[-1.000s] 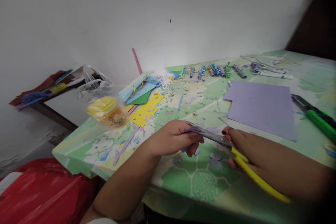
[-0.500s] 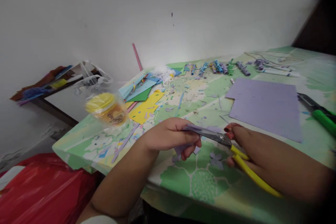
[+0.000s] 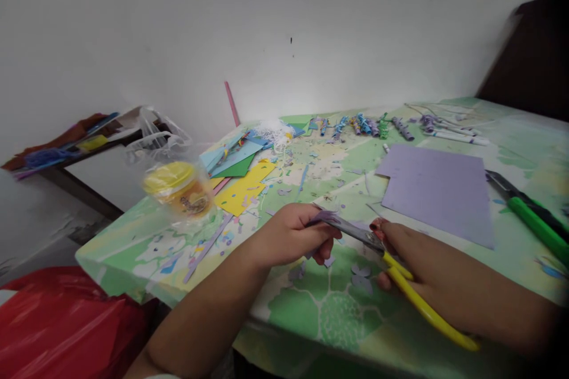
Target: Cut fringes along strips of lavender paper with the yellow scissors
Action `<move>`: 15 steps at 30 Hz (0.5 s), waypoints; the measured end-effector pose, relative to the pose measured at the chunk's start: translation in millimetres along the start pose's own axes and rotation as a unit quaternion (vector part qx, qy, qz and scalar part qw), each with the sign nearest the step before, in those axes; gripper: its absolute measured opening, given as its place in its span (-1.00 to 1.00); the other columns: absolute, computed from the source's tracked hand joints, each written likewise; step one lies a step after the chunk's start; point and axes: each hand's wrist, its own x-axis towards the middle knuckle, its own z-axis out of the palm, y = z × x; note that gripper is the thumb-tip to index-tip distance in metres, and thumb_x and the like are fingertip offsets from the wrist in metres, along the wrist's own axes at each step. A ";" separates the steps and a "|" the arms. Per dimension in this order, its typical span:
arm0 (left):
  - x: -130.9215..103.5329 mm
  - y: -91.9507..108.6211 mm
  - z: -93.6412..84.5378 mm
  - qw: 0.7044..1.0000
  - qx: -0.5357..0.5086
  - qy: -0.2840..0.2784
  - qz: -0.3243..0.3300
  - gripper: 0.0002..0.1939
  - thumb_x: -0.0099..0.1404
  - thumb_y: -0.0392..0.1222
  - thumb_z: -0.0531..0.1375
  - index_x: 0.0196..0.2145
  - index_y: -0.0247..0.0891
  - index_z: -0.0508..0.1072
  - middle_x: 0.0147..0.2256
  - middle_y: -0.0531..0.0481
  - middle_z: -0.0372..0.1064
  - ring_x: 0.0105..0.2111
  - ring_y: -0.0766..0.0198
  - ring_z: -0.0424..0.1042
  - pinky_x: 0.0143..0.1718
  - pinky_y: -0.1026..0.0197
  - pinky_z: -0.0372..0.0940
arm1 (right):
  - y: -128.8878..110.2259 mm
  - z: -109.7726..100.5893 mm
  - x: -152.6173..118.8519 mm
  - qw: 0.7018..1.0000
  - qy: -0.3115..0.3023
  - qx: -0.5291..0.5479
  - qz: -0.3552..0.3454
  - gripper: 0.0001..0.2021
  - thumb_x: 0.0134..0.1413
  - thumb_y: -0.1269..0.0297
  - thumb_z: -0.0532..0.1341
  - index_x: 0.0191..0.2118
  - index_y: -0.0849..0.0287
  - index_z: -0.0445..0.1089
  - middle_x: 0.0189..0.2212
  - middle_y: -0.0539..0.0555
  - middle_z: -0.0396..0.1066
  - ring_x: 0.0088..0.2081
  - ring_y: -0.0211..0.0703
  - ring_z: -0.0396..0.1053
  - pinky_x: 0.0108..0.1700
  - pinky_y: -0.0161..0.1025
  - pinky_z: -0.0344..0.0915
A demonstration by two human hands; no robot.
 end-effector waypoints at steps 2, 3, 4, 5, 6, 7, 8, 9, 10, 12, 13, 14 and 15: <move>-0.7 0.8 -0.8 1.000 0.016 -0.005 -0.003 -0.80 0.17 -0.24 0.11 -0.57 -0.34 0.35 -0.67 0.10 0.29 -0.67 0.49 0.30 -0.62 0.45 0.18 | 1.0 0.9 -0.2 1.000 0.000 -0.002 0.000 -0.62 0.01 0.07 0.15 -0.06 0.10 0.22 -0.12 0.21 0.41 -0.15 0.11 0.40 -0.11 0.01 0.31; -1.1 1.2 -1.1 1.000 0.024 -0.007 -0.005 -0.80 0.17 -0.26 0.11 -0.57 -0.34 0.35 -0.68 0.10 0.29 -0.67 0.50 0.29 -0.62 0.45 0.18 | 1.9 1.5 -0.4 1.000 0.001 -0.004 0.000 -0.61 0.00 0.08 0.15 -0.05 0.10 0.22 -0.10 0.21 0.41 -0.14 0.11 0.41 -0.10 0.00 0.31; -1.3 1.5 -1.4 1.000 0.029 -0.008 -0.006 -0.81 0.17 -0.27 0.10 -0.57 -0.35 0.35 -0.68 0.11 0.28 -0.67 0.50 0.29 -0.62 0.45 0.17 | 2.9 2.3 -0.6 1.000 0.002 -0.007 0.000 -0.61 0.00 0.09 0.15 -0.04 0.10 0.21 -0.09 0.22 0.41 -0.13 0.11 0.41 -0.11 0.00 0.32; -1.4 1.8 -1.5 0.999 0.033 -0.008 -0.006 -0.82 0.17 -0.28 0.10 -0.56 -0.35 0.36 -0.68 0.11 0.28 -0.67 0.50 0.28 -0.62 0.45 0.18 | 3.8 3.0 -1.0 1.000 0.002 -0.009 0.000 -0.60 0.00 0.09 0.15 -0.03 0.10 0.21 -0.07 0.23 0.41 -0.12 0.12 0.42 -0.13 -0.02 0.33; -1.5 2.0 -1.5 0.999 0.034 -0.008 -0.006 -0.82 0.17 -0.28 0.10 -0.56 -0.35 0.37 -0.69 0.11 0.27 -0.67 0.50 0.28 -0.62 0.45 0.18 | 4.5 3.7 -1.5 1.000 0.002 -0.012 0.000 -0.60 0.01 0.09 0.14 -0.02 0.10 0.21 -0.06 0.24 0.42 -0.11 0.13 0.42 -0.15 -0.03 0.34; -1.5 2.2 -1.5 0.999 0.035 -0.007 -0.006 -0.82 0.17 -0.28 0.10 -0.56 -0.35 0.37 -0.69 0.11 0.27 -0.67 0.49 0.27 -0.62 0.45 0.18 | 4.6 4.2 -2.0 1.000 0.004 -0.014 -0.003 -0.60 0.00 0.09 0.14 -0.02 0.10 0.22 -0.05 0.25 0.42 -0.10 0.14 0.42 -0.17 -0.04 0.35; -1.5 2.3 -1.5 0.999 0.034 -0.007 -0.007 -0.82 0.17 -0.27 0.10 -0.56 -0.35 0.37 -0.69 0.12 0.26 -0.68 0.49 0.27 -0.63 0.45 0.18 | 4.3 4.5 -2.5 1.000 0.009 -0.016 -0.007 -0.59 0.00 0.09 0.14 -0.02 0.10 0.22 -0.04 0.25 0.42 -0.10 0.15 0.42 -0.19 -0.05 0.36; -1.4 2.3 -1.5 0.999 0.031 -0.006 -0.010 -0.82 0.16 -0.27 0.10 -0.56 -0.35 0.36 -0.69 0.12 0.26 -0.68 0.49 0.27 -0.63 0.45 0.19 | 3.5 4.7 -2.9 1.000 0.015 -0.019 -0.009 -0.60 -0.01 0.10 0.14 -0.03 0.10 0.23 -0.05 0.25 0.43 -0.10 0.15 0.42 -0.20 -0.06 0.36; -1.5 2.4 -1.7 1.000 0.026 -0.007 -0.015 -0.83 0.16 -0.26 0.10 -0.55 -0.35 0.36 -0.69 0.12 0.26 -0.68 0.48 0.27 -0.63 0.44 0.19 | 2.2 4.6 -3.3 0.999 0.020 -0.023 -0.010 -0.61 -0.02 0.10 0.15 -0.05 0.11 0.25 -0.07 0.24 0.44 -0.11 0.14 0.43 -0.21 -0.07 0.37; -1.9 2.7 -2.4 0.999 0.014 -0.013 -0.027 -0.84 0.15 -0.25 0.11 -0.54 -0.34 0.36 -0.69 0.12 0.27 -0.68 0.47 0.27 -0.64 0.44 0.20 | -1.0 4.4 -3.5 0.999 0.026 -0.032 -0.005 -0.65 -0.05 0.12 0.16 -0.11 0.11 0.27 -0.11 0.22 0.47 -0.14 0.12 0.44 -0.23 -0.09 0.37; -2.2 2.9 -2.9 0.999 0.007 -0.017 -0.032 -0.85 0.14 -0.25 0.12 -0.54 -0.34 0.36 -0.69 0.12 0.27 -0.68 0.47 0.28 -0.64 0.43 0.20 | -2.6 4.2 -3.4 0.999 0.023 -0.037 0.003 -0.67 -0.06 0.11 0.16 -0.13 0.10 0.28 -0.14 0.20 0.48 -0.16 0.11 0.45 -0.26 -0.10 0.37; -2.5 3.1 -3.6 0.999 0.001 -0.023 -0.036 -0.86 0.13 -0.24 0.12 -0.54 -0.34 0.36 -0.69 0.12 0.27 -0.68 0.47 0.28 -0.64 0.43 0.21 | -3.9 4.1 -3.2 0.999 0.018 -0.041 0.010 -0.68 -0.06 0.10 0.16 -0.15 0.10 0.28 -0.16 0.20 0.48 -0.18 0.10 0.45 -0.27 -0.11 0.37; -2.9 3.2 -4.4 0.999 -0.003 -0.029 -0.038 -0.85 0.13 -0.23 0.14 -0.54 -0.33 0.36 -0.69 0.12 0.27 -0.68 0.47 0.27 -0.64 0.43 0.21 | -4.9 3.9 -3.0 0.999 0.013 -0.043 0.013 -0.68 -0.06 0.08 0.15 -0.17 0.09 0.28 -0.17 0.19 0.49 -0.19 0.10 0.46 -0.28 -0.12 0.37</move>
